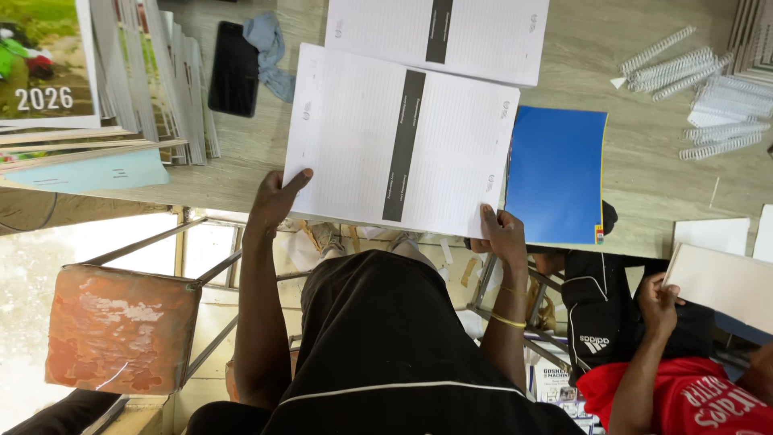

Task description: The person opens a notebook and flips through its pages to check alignment. They then place a yellow cover sheet onto the notebook and continue to flip through the pages, ensuring the sheets are properly aligned for binding.

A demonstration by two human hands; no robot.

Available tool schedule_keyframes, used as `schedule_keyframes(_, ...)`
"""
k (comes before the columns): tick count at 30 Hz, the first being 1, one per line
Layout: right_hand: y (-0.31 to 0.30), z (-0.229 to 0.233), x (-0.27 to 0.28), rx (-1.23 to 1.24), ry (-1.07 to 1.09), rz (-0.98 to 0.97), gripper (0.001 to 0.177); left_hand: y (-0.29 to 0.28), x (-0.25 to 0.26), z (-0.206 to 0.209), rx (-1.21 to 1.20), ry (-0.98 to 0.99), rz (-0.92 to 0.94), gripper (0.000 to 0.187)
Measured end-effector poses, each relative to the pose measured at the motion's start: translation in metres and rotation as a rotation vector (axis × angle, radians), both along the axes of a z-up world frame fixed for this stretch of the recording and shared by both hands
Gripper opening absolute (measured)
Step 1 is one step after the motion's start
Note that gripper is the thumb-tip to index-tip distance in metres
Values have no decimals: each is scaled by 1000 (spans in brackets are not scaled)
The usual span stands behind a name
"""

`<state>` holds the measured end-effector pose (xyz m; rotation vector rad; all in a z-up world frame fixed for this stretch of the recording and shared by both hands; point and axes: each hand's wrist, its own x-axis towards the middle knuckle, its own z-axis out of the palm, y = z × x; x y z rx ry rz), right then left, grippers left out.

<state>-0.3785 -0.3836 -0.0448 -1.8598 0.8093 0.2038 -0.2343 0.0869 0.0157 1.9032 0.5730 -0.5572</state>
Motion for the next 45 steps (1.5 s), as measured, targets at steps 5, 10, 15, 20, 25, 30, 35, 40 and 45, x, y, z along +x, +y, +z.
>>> schedule_keyframes(5, 11, 8, -10, -143, 57, 29, 47, -7, -3, 27, -232, 34, 39, 59)
schedule_keyframes(10, 25, 14, -12, -119, -6, -26, 40, -11, -4, 41, -320, -88, 18, 58)
schedule_keyframes(15, 47, 54, -6, -127, 22, -55, 36, -11, -13, 38, -388, -143, 72, 55)
schedule_keyframes(20, 42, 57, -11, -119, 49, -28, 36, 2, -32, 6, -433, -120, 149, 55)
schedule_keyframes(25, 59, 110, 17, -389, 267, 162, 54, -2, -29, 22, -411, -127, 119, 54)
schedule_keyframes(30, 66, 121, 114, -684, -472, 249, 20, 4, -27, 10, -438, -75, 127, 52)
schedule_keyframes(35, 100, 120, 272, -663, -955, 633, 13, 7, -26, 14, -394, -57, 43, 55)
schedule_keyframes(40, 103, 42, 372, -1090, -600, 1125, 55, 6, -24, 33, -257, -47, -14, 43)
schedule_keyframes(45, 104, 42, 374, -1264, -701, 1120, 47, 8, -24, 49, 575, -40, -220, 68)
